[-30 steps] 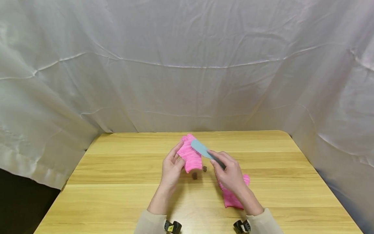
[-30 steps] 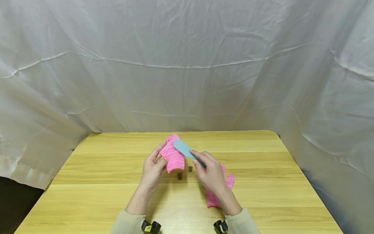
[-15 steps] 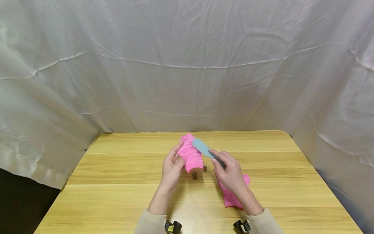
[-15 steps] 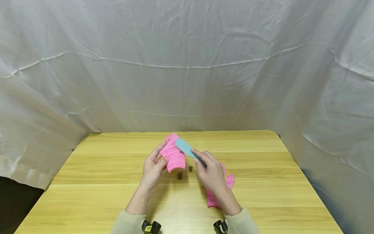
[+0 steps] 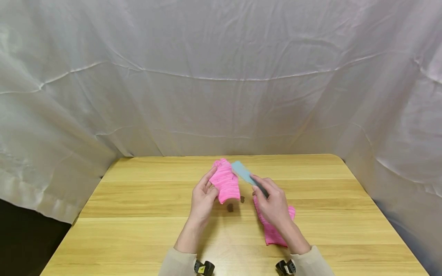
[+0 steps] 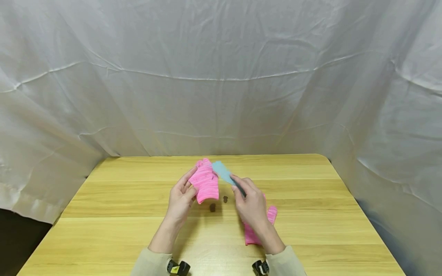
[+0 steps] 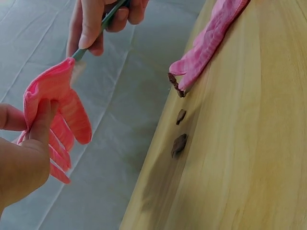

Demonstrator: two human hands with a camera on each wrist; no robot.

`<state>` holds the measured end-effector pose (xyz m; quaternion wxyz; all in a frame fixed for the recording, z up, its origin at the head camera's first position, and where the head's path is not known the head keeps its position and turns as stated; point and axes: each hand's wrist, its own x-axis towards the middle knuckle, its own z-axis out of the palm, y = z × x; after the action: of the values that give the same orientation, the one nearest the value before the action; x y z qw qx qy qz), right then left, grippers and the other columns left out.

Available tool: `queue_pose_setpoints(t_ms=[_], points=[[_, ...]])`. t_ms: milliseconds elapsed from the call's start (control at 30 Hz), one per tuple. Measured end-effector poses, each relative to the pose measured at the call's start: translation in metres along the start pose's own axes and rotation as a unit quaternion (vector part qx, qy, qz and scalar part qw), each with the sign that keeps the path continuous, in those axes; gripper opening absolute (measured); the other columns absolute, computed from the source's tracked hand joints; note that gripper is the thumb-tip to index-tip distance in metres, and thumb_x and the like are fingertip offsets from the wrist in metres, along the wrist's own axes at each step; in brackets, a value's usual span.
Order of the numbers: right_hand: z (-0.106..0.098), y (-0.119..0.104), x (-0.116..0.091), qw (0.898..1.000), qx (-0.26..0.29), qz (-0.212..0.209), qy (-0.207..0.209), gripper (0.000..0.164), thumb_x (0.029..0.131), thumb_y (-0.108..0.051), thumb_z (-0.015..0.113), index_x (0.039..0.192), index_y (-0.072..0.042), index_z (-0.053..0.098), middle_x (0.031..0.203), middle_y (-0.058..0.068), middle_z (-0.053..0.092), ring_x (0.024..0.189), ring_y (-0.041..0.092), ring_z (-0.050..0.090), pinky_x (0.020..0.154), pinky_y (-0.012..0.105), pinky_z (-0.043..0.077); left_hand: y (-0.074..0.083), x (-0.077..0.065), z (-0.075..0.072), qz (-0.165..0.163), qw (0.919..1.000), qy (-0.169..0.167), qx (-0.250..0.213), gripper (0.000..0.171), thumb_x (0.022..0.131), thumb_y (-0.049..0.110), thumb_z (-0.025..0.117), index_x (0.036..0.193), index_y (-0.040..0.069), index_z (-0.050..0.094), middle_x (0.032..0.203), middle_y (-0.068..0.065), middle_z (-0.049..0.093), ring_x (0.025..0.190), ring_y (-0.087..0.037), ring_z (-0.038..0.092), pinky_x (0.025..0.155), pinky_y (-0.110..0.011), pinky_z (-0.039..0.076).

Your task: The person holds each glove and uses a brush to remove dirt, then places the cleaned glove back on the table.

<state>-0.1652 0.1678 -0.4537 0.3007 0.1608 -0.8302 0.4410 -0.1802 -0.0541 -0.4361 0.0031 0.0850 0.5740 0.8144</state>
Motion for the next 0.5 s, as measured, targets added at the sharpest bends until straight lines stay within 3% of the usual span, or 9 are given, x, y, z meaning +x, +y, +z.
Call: queue_pose_setpoints(t_ms=[200,500], points=[[-0.004,-0.002,0.003,0.999,0.029,0.006,0.018,0.039,0.093,0.005,0.072,0.130,-0.010,0.073,0.097,0.005,0.071,0.071,0.011,0.055,0.057,0.018,0.047,0.003,0.000,-0.001,-0.003,0.9999,0.013,0.000,0.068,0.090,-0.015,0.047,0.156,0.001,0.042,0.145,-0.027,0.055,0.108,-0.019,0.067,0.079,-0.022,0.059],[0.001,-0.013,0.000,0.997,0.042,-0.041,-0.043,0.038,0.094,0.002,0.071,0.130,-0.009,0.073,0.107,0.005,0.074,0.071,0.008,0.054,0.056,0.020,0.047,0.002,-0.001,-0.002,-0.006,1.0000,0.003,0.003,0.067,0.091,-0.014,0.049,0.156,0.001,0.041,0.151,-0.026,0.052,0.114,-0.022,0.066,0.083,-0.022,0.059]])
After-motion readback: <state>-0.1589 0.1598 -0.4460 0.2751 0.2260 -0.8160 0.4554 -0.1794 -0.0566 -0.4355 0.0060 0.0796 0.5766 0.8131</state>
